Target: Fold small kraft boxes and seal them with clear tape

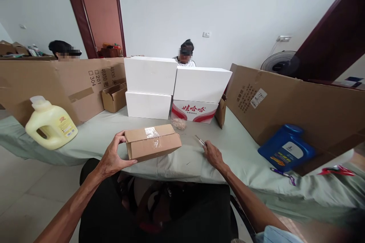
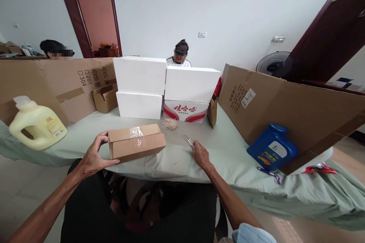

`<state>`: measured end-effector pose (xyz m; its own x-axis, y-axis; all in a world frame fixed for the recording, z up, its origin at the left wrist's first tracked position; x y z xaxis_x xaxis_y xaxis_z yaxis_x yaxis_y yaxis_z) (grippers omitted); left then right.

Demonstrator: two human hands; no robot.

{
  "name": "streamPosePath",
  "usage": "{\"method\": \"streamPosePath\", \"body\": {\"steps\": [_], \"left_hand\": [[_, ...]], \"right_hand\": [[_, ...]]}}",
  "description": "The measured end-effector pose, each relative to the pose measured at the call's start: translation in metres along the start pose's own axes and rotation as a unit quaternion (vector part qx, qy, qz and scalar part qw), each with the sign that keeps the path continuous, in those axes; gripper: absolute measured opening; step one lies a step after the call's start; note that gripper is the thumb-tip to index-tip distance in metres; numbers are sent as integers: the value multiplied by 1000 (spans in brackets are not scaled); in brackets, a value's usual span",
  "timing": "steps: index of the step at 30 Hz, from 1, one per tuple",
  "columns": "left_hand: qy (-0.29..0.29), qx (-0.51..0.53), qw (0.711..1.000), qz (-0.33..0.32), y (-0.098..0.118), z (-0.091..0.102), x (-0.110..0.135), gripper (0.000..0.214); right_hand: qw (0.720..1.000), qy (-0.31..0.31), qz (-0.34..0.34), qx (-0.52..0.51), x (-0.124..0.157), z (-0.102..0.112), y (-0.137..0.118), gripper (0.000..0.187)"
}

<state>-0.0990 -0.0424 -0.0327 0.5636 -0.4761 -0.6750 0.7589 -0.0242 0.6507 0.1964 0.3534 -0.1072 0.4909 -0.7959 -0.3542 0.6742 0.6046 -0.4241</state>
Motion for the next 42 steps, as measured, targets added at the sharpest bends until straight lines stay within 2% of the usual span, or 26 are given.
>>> {"method": "streamPosePath", "body": {"steps": [2,5,9,12,17,24,35,42], "left_hand": [[-3,7,1000,-5,3,-1,1,69],[-10,14,1000,-16,8,-3,1,69],[-17,12,999,-34,15,-6,3,69],[-17,12,999,-44,18,-7,7,70],[-11,7,999,-53,22,-7,10,71],[-19,-6,998,-62,29,-9,11,74],[-28,-10,998,-60,29,-7,11,72],[-28,-13,998,-54,27,-7,12,72]], "right_hand": [[997,24,15,-75,0,14,-21,28],[969,55,76,-230,13,46,-77,42],[938,-22,231,-258,53,72,-164,35],[921,-40,302,-243,72,81,-197,26],[905,-36,362,-222,78,83,-210,20],[908,-29,378,-179,77,82,-214,30],[907,2,415,-78,73,82,-222,21],[871,67,486,-18,74,95,-236,25]]}}
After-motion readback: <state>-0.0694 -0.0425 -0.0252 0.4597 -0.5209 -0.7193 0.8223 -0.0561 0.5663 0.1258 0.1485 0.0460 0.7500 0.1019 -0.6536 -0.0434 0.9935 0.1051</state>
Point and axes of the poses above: each hand's wrist, its own x-axis away from the middle knuckle, its own z-axis out of the back of the hand, y = z × x, the point moved 8 cm from there along -x, towards the middle knuckle, and after that the axes turned 12 degrees about y, right-handed, at the moved point
